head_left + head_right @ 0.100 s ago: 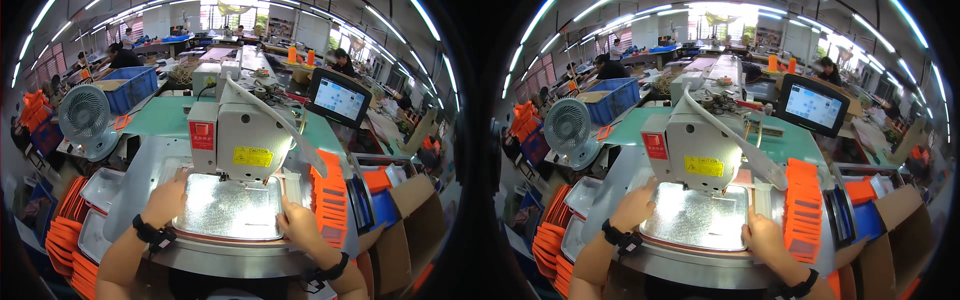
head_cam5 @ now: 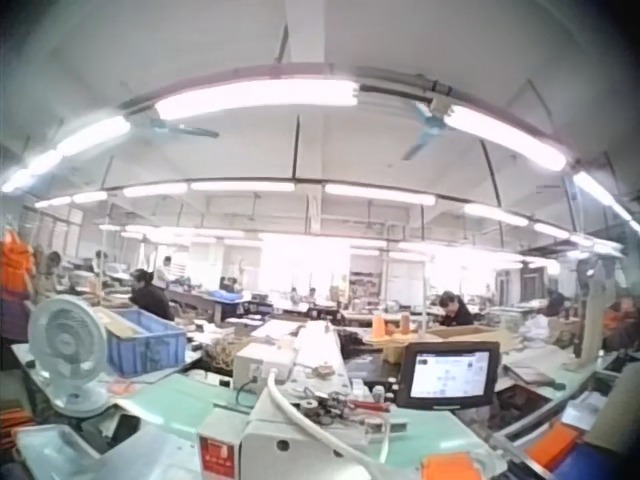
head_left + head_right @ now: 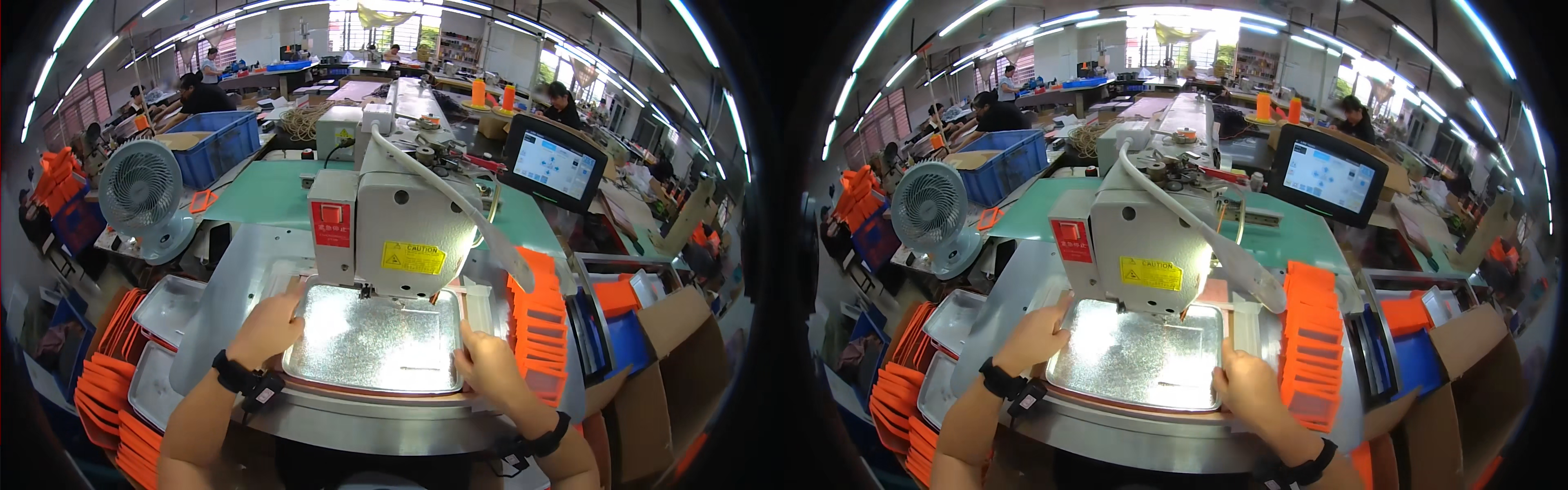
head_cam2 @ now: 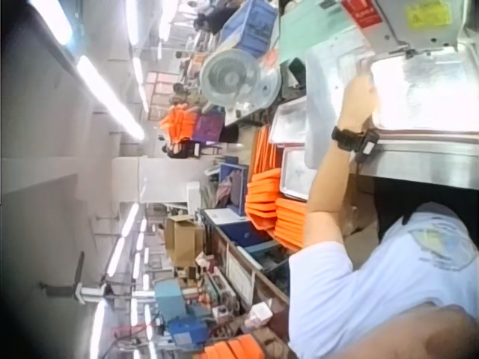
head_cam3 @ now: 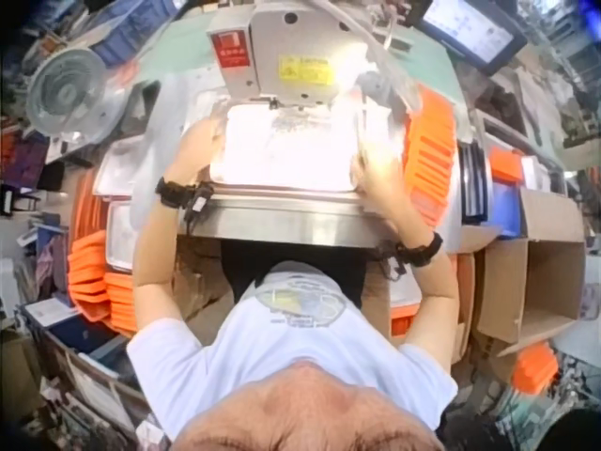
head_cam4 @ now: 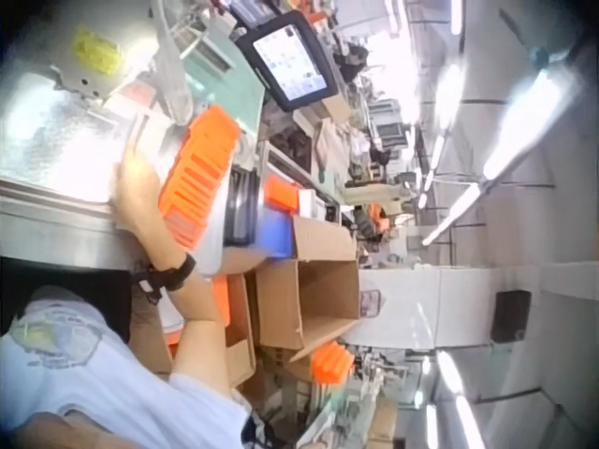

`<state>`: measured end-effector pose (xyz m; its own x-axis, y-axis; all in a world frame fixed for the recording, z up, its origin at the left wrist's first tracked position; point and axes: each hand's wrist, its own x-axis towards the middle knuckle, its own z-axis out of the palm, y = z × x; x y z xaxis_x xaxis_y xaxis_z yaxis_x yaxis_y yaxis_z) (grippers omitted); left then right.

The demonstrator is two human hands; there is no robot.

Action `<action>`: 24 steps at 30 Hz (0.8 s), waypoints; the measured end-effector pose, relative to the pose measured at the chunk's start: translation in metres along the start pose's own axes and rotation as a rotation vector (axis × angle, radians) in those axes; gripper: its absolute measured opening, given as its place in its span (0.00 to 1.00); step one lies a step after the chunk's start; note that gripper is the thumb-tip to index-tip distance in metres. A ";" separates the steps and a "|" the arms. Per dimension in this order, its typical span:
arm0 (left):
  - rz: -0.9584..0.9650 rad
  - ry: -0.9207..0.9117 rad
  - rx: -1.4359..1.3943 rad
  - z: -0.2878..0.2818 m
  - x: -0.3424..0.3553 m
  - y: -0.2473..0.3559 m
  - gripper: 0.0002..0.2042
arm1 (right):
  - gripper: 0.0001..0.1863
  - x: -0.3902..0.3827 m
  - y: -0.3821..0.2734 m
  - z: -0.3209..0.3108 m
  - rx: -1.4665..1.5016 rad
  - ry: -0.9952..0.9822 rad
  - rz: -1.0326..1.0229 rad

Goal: Operating an industrial sewing machine to stitch leather or fabric components for goods.

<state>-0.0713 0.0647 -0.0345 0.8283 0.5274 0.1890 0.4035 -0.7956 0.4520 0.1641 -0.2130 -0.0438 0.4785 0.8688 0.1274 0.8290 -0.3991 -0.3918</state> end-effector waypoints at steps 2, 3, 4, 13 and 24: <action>-0.063 -0.007 -0.083 -0.007 -0.001 0.002 0.32 | 0.24 0.003 0.000 -0.002 0.047 -0.020 -0.027; -0.111 -0.013 -0.132 -0.013 -0.003 0.002 0.32 | 0.24 0.004 -0.003 -0.004 0.069 -0.030 -0.047; -0.158 -0.018 -0.182 -0.019 -0.006 0.001 0.33 | 0.24 0.006 -0.005 -0.005 0.091 -0.040 -0.067; -0.277 0.344 -0.900 -0.039 -0.070 0.011 0.31 | 0.14 0.041 -0.014 0.018 0.109 -0.100 -0.195; 0.044 0.675 -1.451 0.065 -0.110 0.135 0.24 | 0.16 0.048 -0.042 0.018 0.486 -0.301 -0.146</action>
<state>-0.0829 -0.1206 -0.0507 0.3541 0.8553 0.3783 -0.6346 -0.0774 0.7690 0.1472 -0.1498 -0.0373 0.2072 0.9780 -0.0252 0.6182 -0.1509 -0.7714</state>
